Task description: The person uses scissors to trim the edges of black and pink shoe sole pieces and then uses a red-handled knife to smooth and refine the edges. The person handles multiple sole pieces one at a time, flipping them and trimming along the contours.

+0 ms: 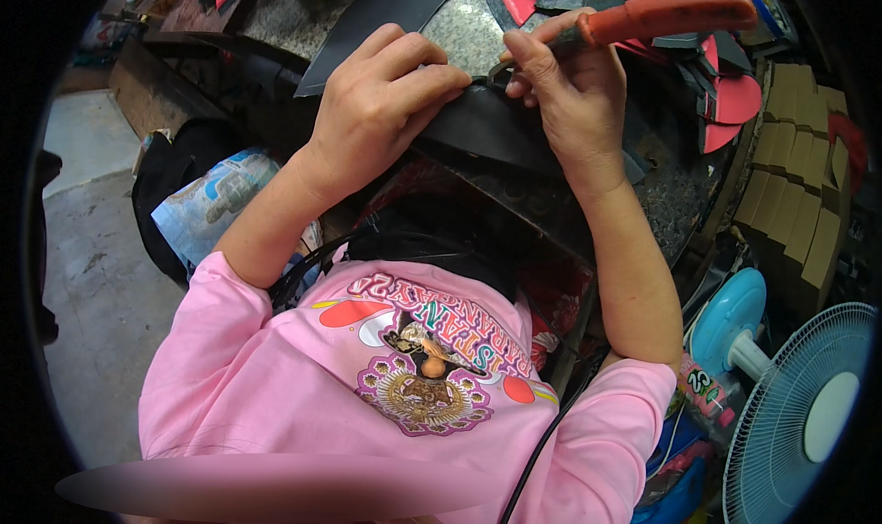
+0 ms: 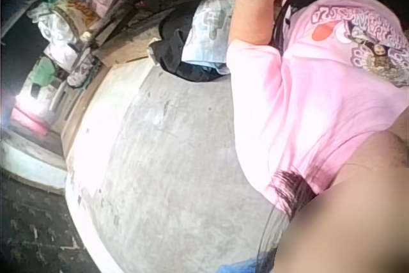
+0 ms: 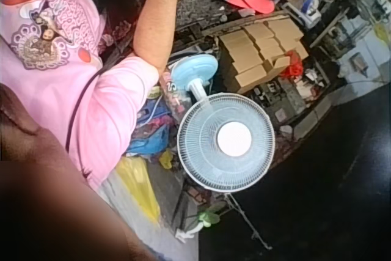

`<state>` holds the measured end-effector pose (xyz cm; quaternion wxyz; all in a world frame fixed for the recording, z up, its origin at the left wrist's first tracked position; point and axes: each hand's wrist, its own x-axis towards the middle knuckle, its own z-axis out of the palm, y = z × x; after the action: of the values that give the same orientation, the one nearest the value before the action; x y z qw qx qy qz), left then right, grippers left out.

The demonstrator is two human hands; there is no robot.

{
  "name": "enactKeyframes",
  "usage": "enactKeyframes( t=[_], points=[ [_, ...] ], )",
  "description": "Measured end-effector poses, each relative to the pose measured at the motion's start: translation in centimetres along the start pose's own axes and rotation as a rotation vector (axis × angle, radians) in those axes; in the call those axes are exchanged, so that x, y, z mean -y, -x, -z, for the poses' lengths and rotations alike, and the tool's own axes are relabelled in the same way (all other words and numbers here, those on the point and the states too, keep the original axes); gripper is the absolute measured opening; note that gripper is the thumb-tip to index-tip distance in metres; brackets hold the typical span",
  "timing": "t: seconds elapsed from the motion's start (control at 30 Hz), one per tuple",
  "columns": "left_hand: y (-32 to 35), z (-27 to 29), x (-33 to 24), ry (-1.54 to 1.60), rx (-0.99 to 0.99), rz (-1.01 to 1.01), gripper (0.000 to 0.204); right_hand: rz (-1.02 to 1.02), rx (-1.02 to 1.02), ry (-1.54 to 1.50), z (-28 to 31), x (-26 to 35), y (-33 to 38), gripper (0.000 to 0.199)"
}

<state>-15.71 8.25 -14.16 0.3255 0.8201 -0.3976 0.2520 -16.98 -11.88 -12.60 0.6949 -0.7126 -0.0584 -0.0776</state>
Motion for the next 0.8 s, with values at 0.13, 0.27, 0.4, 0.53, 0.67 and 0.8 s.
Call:
enactKeyframes(
  t=[0.13, 0.27, 0.4, 0.53, 0.67, 0.8],
  points=[
    [0.0, 0.0, 0.1, 0.018, -0.011, 0.001, 0.019, 0.419, 0.134, 0.329, -0.4, -0.6, -0.5, 0.016],
    [0.0, 0.1, 0.0, 0.021, 0.006, 0.011, 0.02, 0.318, 0.14, 0.293, -0.4, -0.6, -0.5, 0.013],
    [-0.1, 0.1, 0.0, 0.014, 0.005, -0.003, 0.019, 0.007, 0.044, -0.001, -0.1, -0.1, -0.3, 0.015],
    [-0.2, 0.2, -0.1, -0.046, -0.022, -0.005, 0.012, 0.242, 0.153, 0.24, -0.4, -0.7, -0.5, 0.015],
    [0.4, 1.1, -0.6, -0.112, -0.023, 0.123, 0.012, 0.472, 0.186, 0.452, -0.7, -0.9, -0.5, 0.016],
    [0.7, 1.5, -0.4, -0.109, 0.008, 0.051, 0.013, 0.138, 0.132, 0.179, -0.4, -0.2, -0.4, 0.013]
  ],
)
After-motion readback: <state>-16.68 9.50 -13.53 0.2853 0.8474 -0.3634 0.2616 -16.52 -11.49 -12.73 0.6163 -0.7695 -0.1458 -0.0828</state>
